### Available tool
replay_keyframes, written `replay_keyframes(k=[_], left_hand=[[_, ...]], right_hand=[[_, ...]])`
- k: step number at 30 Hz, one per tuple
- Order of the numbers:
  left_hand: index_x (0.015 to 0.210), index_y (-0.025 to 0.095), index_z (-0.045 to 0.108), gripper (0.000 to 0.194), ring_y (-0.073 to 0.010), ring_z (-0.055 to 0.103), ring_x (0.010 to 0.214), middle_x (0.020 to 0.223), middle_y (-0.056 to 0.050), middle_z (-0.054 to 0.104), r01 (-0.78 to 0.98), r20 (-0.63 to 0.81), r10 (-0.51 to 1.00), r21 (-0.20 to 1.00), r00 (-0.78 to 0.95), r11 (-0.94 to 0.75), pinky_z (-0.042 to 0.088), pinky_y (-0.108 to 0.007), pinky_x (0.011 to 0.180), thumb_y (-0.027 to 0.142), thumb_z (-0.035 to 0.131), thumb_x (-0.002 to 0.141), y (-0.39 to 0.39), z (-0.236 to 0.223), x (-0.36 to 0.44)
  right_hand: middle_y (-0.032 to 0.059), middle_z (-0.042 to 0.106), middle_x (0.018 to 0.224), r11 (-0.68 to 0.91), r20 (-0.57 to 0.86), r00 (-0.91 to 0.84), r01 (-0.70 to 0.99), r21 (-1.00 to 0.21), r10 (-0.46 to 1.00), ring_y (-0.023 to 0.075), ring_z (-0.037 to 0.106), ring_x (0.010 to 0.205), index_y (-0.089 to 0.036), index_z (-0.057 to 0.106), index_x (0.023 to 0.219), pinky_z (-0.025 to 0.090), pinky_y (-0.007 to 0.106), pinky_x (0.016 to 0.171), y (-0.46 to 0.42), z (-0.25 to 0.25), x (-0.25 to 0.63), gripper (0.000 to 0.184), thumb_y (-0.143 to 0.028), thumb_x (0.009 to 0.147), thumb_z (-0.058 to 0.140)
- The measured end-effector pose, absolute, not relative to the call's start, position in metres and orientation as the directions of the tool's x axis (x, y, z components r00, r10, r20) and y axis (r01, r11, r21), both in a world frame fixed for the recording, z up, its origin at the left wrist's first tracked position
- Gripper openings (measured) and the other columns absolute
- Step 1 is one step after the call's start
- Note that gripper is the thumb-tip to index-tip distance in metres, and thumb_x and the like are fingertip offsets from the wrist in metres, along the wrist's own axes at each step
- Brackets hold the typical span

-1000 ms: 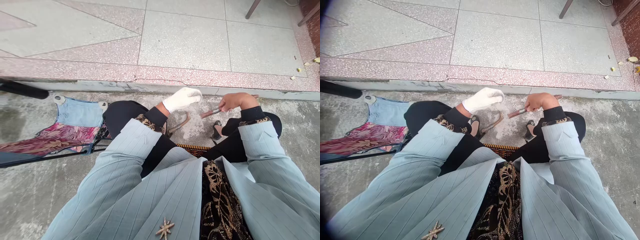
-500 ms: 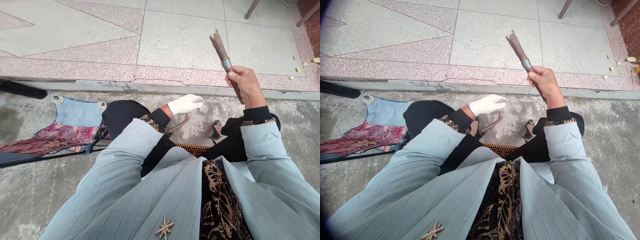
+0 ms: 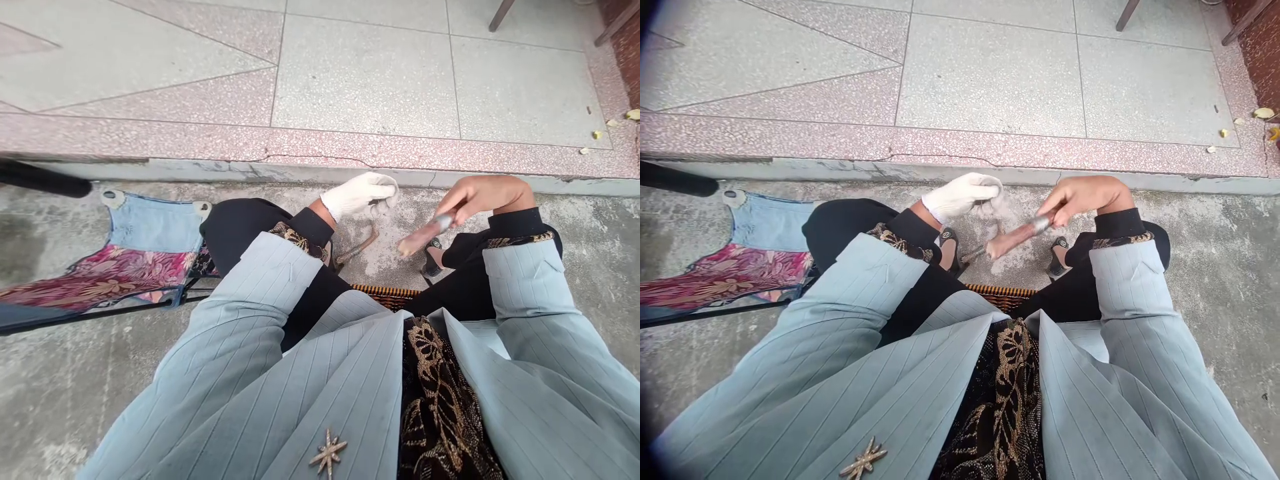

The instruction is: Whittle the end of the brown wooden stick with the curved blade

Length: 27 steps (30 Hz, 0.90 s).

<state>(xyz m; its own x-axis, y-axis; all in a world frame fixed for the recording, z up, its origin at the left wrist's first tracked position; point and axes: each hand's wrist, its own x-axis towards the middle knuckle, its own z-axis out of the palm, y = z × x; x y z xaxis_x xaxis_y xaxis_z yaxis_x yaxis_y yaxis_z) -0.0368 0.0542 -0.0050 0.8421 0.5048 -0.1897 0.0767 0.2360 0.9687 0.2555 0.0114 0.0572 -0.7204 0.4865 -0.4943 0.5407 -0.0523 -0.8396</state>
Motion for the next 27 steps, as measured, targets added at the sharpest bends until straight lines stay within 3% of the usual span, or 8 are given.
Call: replay_keyframes(k=[4, 9, 12, 15, 18, 20, 23, 27], left_hand=[[0.075, 0.012, 0.067, 0.046, -0.018, 0.07, 0.076, 0.079, -0.011, 0.072, -0.065, -0.056, 0.406, 0.959, 0.912, 0.277, 0.058, -0.031, 0.076, 0.055, 0.08, 0.084, 0.047, -0.009, -0.032], [0.106, 0.012, 0.07, 0.068, -0.0218, 0.075, 0.086, 0.098, -0.016, 0.076, -0.058, -0.167, 0.463, 0.899, 0.87, 0.434, 0.061, -0.035, 0.078, 0.077, 0.055, 0.093, 0.036, -0.027, -0.019], [0.117, 0.013, 0.069, 0.077, -0.0206, 0.075, 0.09, 0.104, -0.018, 0.077, -0.065, -0.194, 0.507, 0.891, 0.84, 0.45, 0.06, -0.032, 0.077, 0.081, 0.041, 0.096, 0.032, -0.031, -0.018], [0.121, 0.015, 0.069, 0.07, -0.0174, 0.073, 0.081, 0.105, -0.016, 0.077, -0.064, -0.146, 0.444, 0.903, 0.884, 0.424, 0.056, -0.026, 0.065, 0.078, 0.056, 0.092, 0.031, -0.029, -0.023], [0.113, 0.013, 0.072, 0.062, -0.0096, 0.059, 0.054, 0.081, -0.009, 0.074, -0.005, -0.15, 0.356, 0.918, 0.922, 0.397, 0.039, -0.02, 0.047, 0.069, 0.072, 0.086, 0.033, -0.025, -0.028], [0.102, 0.012, 0.074, 0.051, -0.0056, 0.041, 0.042, 0.058, 0.0, 0.059, -0.001, -0.149, 0.378, 0.929, 0.914, 0.37, 0.028, -0.02, 0.042, 0.061, 0.075, 0.087, 0.034, -0.022, -0.031], [0.09, 0.012, 0.074, 0.036, -0.0046, 0.031, 0.04, 0.047, 0.006, 0.042, 0.018, -0.16, 0.39, 0.939, 0.907, 0.342, 0.022, -0.02, 0.042, 0.048, 0.076, 0.088, 0.037, -0.021, -0.033], [0.089, 0.013, 0.074, 0.024, -0.0058, 0.034, 0.04, 0.047, 0.005, 0.046, 0.113, -0.231, 0.432, 0.953, 0.872, 0.281, 0.024, -0.02, 0.042, 0.036, 0.072, 0.089, 0.039, -0.027, -0.036]], right_hand=[[0.0031, 0.069, 0.076, 0.003, -0.051, -0.469, 0.113, -0.994, 0.882, 0.0112, 0.052, 0.056, -0.017, 0.08, 0.088, 0.039, 0.025, 0.05, 0.005, 0.062, 0.25, 0.05, -0.062, 0.069, 0.091], [0.0084, 0.075, 0.111, 0.024, 0.041, -0.223, -0.078, -0.997, 0.974, 0.0102, 0.052, 0.06, -0.021, 0.072, 0.092, 0.038, 0.024, 0.047, 0.01, 0.051, 0.228, 0.057, -0.071, 0.069, 0.086], [0.0084, 0.074, 0.121, 0.059, 0.07, -0.074, -0.148, -0.987, 0.995, 0.0101, 0.05, 0.063, -0.023, 0.068, 0.096, 0.038, 0.024, 0.048, 0.014, 0.05, 0.229, 0.055, -0.069, 0.071, 0.085], [0.0076, 0.073, 0.12, 0.086, 0.086, 0.009, -0.142, -0.986, 0.996, 0.0144, 0.054, 0.071, -0.027, 0.068, 0.1, 0.039, 0.026, 0.049, 0.016, 0.052, 0.238, 0.055, -0.07, 0.07, 0.085], [0.0077, 0.072, 0.12, 0.1, 0.095, 0.048, -0.121, -0.988, 0.994, 0.0217, 0.058, 0.086, -0.031, 0.07, 0.103, 0.042, 0.033, 0.055, 0.017, 0.052, 0.245, 0.056, -0.072, 0.068, 0.085], [0.0067, 0.072, 0.124, 0.096, 0.088, 0.07, -0.126, -0.987, 0.994, 0.0265, 0.057, 0.098, -0.035, 0.071, 0.106, 0.044, 0.038, 0.062, 0.019, 0.05, 0.249, 0.054, -0.07, 0.067, 0.087], [0.0032, 0.07, 0.13, 0.102, 0.086, 0.127, -0.129, -0.986, 0.988, 0.0311, 0.054, 0.117, -0.039, 0.069, 0.109, 0.046, 0.042, 0.073, 0.023, 0.047, 0.255, 0.053, -0.072, 0.07, 0.082], [-0.0002, 0.063, 0.147, 0.081, 0.113, 0.198, 0.161, -0.984, 0.974, 0.0362, 0.04, 0.143, -0.046, 0.057, 0.134, 0.047, 0.051, 0.085, 0.024, 0.053, 0.264, 0.08, -0.097, 0.072, 0.054]])
